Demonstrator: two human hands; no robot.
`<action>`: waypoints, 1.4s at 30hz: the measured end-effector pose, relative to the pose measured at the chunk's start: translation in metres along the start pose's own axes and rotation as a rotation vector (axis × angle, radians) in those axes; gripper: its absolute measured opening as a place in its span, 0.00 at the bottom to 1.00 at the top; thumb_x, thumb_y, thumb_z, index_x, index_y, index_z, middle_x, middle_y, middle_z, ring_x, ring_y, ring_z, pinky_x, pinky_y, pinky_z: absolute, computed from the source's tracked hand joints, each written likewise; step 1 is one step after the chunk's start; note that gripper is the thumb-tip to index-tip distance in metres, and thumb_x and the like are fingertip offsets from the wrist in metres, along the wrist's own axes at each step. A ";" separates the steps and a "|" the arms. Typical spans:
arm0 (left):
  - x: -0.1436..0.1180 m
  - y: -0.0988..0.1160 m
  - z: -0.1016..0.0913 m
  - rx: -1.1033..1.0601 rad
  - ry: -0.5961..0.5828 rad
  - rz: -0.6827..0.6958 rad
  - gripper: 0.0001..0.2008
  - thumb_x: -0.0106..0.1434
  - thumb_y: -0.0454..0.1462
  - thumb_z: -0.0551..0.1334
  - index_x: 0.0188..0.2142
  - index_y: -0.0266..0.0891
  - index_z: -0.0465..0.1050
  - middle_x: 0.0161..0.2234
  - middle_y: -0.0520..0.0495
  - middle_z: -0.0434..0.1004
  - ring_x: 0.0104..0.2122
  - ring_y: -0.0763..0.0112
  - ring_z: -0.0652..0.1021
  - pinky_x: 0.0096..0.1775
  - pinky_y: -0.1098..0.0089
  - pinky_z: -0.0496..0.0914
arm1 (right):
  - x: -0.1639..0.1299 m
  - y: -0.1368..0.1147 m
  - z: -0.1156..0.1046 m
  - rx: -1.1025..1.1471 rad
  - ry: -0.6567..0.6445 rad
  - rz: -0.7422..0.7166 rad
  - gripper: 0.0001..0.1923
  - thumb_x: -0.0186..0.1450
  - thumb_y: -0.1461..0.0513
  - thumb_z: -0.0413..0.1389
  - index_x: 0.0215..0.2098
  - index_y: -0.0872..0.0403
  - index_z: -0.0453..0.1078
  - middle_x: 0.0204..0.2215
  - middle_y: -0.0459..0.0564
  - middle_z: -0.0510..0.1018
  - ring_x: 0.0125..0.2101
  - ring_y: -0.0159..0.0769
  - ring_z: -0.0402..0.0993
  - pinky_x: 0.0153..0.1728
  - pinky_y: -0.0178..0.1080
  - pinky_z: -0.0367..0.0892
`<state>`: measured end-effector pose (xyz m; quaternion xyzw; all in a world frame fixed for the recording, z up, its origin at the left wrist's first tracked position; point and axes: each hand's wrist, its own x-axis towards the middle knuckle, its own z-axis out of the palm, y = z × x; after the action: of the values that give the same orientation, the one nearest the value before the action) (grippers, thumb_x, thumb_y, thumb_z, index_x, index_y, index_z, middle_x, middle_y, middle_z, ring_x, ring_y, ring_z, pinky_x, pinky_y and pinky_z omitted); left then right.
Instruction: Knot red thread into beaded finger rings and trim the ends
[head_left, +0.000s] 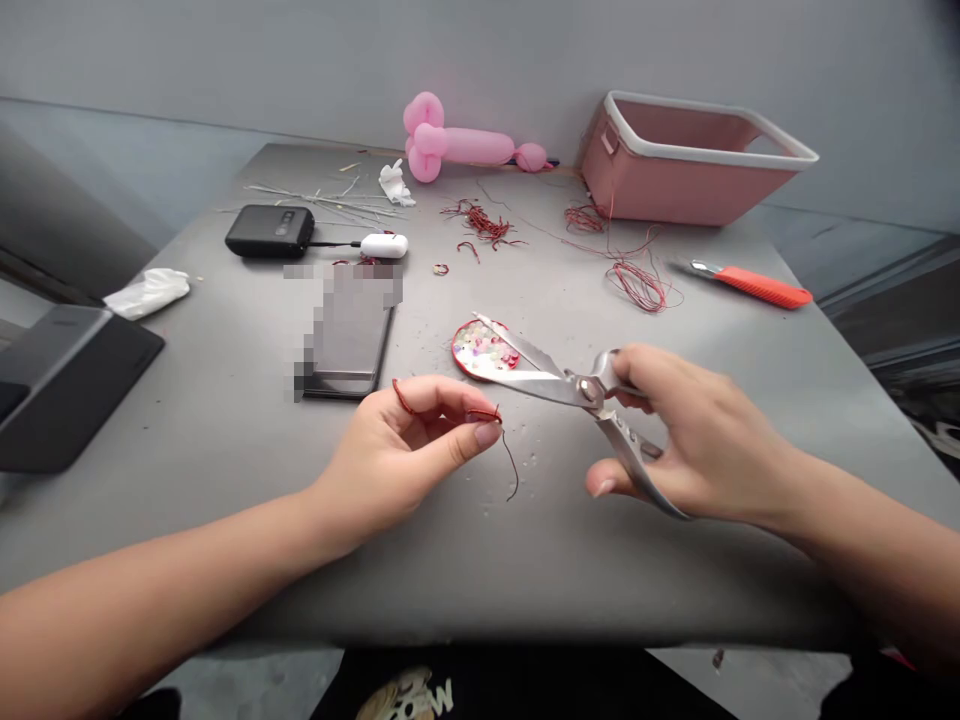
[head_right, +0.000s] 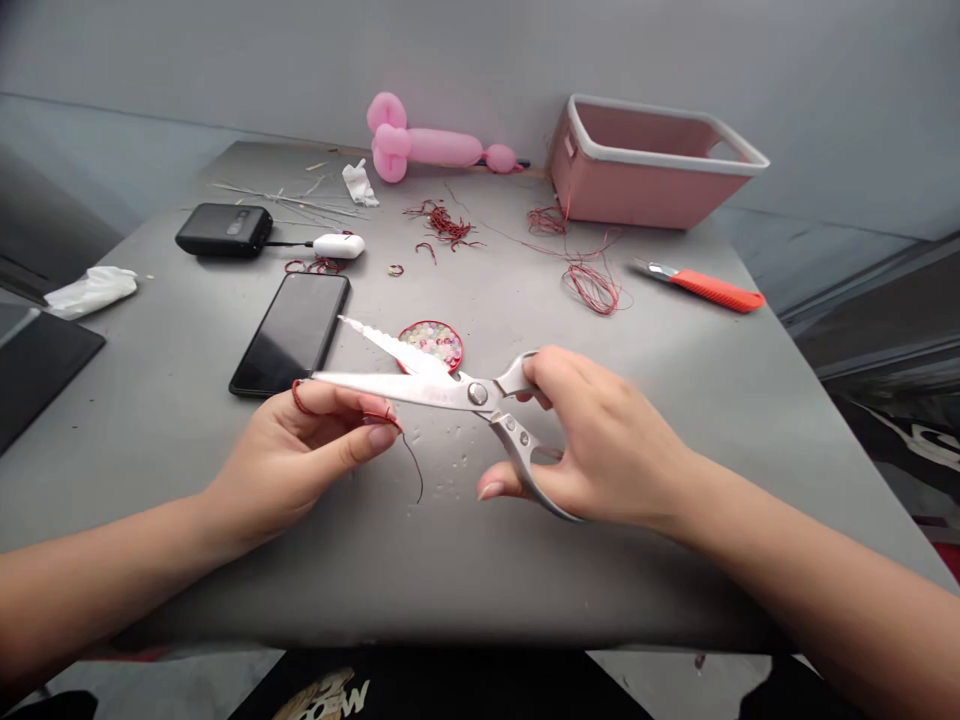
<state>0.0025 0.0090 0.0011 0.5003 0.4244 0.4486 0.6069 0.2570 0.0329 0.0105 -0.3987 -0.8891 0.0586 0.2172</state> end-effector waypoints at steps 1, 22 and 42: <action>0.000 0.001 0.000 0.007 0.011 0.006 0.05 0.56 0.36 0.71 0.31 0.39 0.77 0.30 0.51 0.80 0.33 0.72 0.80 0.37 0.73 0.76 | 0.002 -0.002 0.002 0.008 -0.016 -0.016 0.27 0.60 0.37 0.54 0.32 0.51 0.55 0.24 0.45 0.65 0.20 0.32 0.60 0.20 0.37 0.59; -0.004 0.003 0.000 0.282 -0.114 0.398 0.04 0.55 0.26 0.67 0.27 0.33 0.78 0.23 0.48 0.77 0.25 0.74 0.76 0.29 0.74 0.73 | -0.022 -0.014 0.016 -0.157 0.013 -0.138 0.25 0.66 0.40 0.49 0.36 0.54 0.57 0.27 0.51 0.67 0.25 0.37 0.64 0.25 0.39 0.63; -0.008 0.000 -0.003 0.350 -0.153 0.351 0.11 0.49 0.21 0.65 0.27 0.37 0.77 0.22 0.54 0.73 0.24 0.76 0.73 0.28 0.75 0.70 | -0.023 -0.015 0.016 -0.243 0.083 -0.119 0.08 0.52 0.70 0.49 0.22 0.51 0.55 0.13 0.41 0.60 0.15 0.29 0.53 0.17 0.36 0.51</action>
<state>-0.0024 0.0020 0.0014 0.6961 0.3552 0.4275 0.4545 0.2535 0.0072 -0.0078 -0.3709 -0.9018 -0.0791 0.2071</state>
